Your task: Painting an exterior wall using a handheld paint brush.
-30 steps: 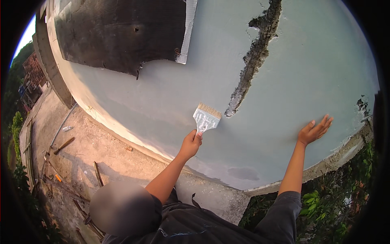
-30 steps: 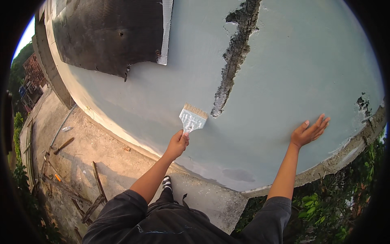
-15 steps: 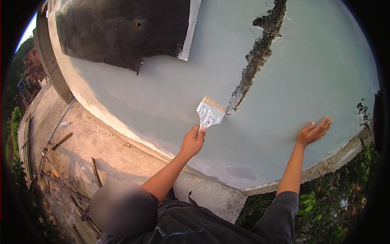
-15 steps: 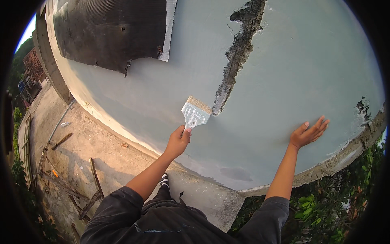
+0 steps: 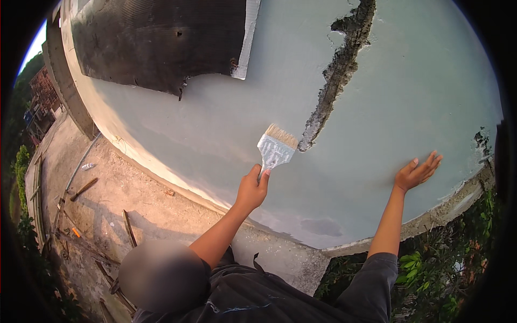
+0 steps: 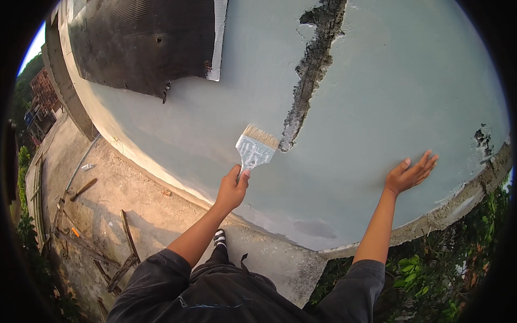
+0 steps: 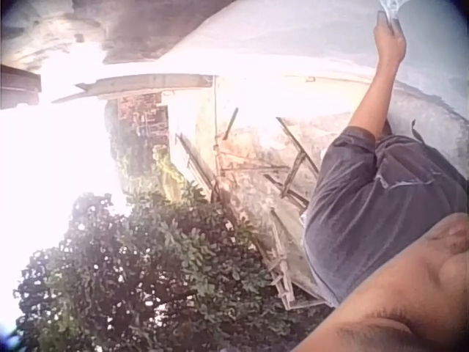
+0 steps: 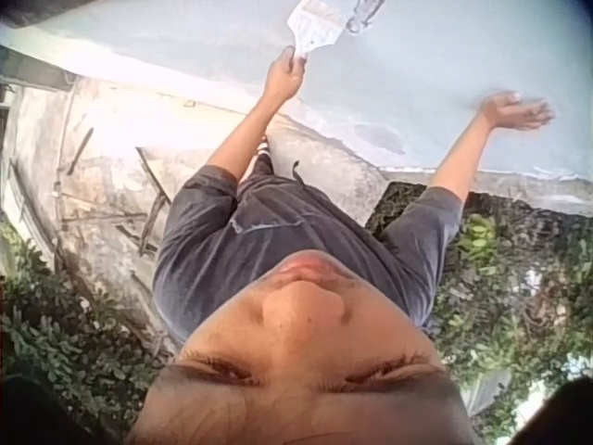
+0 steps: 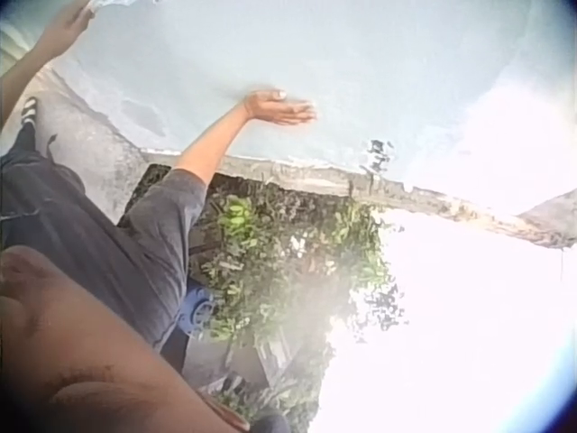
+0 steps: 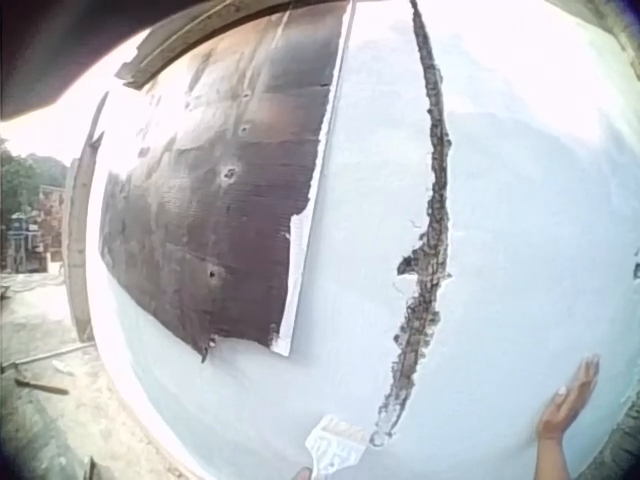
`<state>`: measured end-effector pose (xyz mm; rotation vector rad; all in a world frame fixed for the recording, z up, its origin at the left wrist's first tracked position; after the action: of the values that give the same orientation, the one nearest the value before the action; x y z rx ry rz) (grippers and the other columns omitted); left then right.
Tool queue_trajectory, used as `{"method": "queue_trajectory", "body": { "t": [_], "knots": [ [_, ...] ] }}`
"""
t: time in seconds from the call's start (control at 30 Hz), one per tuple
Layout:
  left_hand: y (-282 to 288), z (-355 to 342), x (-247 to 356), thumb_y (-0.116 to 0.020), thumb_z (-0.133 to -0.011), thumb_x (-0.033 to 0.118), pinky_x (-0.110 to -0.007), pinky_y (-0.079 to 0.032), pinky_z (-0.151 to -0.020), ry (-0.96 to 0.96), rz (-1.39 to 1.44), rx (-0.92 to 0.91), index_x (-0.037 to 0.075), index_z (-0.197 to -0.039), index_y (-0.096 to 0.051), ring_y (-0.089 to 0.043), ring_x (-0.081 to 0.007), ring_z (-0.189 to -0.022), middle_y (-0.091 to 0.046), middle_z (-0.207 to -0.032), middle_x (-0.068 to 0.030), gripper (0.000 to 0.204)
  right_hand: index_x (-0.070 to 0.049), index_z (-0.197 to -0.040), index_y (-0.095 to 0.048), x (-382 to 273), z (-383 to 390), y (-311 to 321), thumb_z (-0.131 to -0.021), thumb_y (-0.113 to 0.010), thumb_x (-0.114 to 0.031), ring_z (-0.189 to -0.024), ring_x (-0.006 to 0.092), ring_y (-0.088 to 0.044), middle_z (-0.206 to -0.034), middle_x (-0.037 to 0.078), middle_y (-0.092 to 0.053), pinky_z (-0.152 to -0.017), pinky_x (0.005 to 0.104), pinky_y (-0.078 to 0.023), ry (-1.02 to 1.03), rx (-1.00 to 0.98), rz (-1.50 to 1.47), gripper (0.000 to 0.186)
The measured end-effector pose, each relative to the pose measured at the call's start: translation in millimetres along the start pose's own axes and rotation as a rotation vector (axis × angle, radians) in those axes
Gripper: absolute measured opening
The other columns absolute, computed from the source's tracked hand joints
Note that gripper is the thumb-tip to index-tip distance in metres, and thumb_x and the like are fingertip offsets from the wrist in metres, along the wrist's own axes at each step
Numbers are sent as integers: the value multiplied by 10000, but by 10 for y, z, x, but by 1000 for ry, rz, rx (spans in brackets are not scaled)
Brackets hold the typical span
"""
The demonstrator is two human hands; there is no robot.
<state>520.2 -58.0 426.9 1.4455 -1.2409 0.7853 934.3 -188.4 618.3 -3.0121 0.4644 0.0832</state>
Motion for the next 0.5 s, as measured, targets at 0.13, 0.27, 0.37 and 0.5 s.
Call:
{"method": "queue_trajectory", "body": {
  "t": [0.13, 0.27, 0.37, 0.5],
  "knots": [
    [-183, 56, -634, -532, -984, 292, -409, -456, -569, 61, 3, -24, -1, -852, -498, -608, -346, -604, -616, -686, -201, 323, -111, -1474, -379, 29, 27, -23, -1008, -346, -411, -1424, 388, -281, -1563, 145, -288, -1130, 531, -210, 2, -1, 8, 555],
    [-179, 474, -1322, -533, -985, 283, -376, -453, -540, 271, -40, -77, 0, -846, -507, -613, -254, -596, -617, -671, -155, 316, -119, -1479, -373, -4, -5, -18, -1007, -345, -410, -1427, 388, -275, -1569, 142, -276, -1130, 543, -203, -6, 6, -19, 555],
    [-118, 479, -1050, -523, -996, 290, -296, -403, -475, 397, 361, -110, 21, -830, -509, -524, -124, -532, -546, -614, -54, 317, -118, -1483, -364, 4, 15, -16, -1007, -343, -404, -1429, 387, -271, -1572, 141, -271, -1132, 545, -195, -13, -11, 4, 556],
    [199, -12, 327, -498, -1015, 315, -230, -295, -420, 149, 590, -193, 55, -832, -491, -367, -50, -472, -439, -582, 6, 317, -112, -1484, -361, 21, 0, 1, -1007, -343, -393, -1432, 379, -270, -1572, 140, -272, -1140, 534, -183, 0, -13, -12, 555]
  ]
}}
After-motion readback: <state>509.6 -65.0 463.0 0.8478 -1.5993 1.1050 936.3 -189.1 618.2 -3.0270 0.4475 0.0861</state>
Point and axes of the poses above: each hand's wrist, its own z-axis away from the middle knuckle, its own y-axis out of the back of the hand, x = y × z, the point moved 6 cm from there along -z, towards the middle knuckle
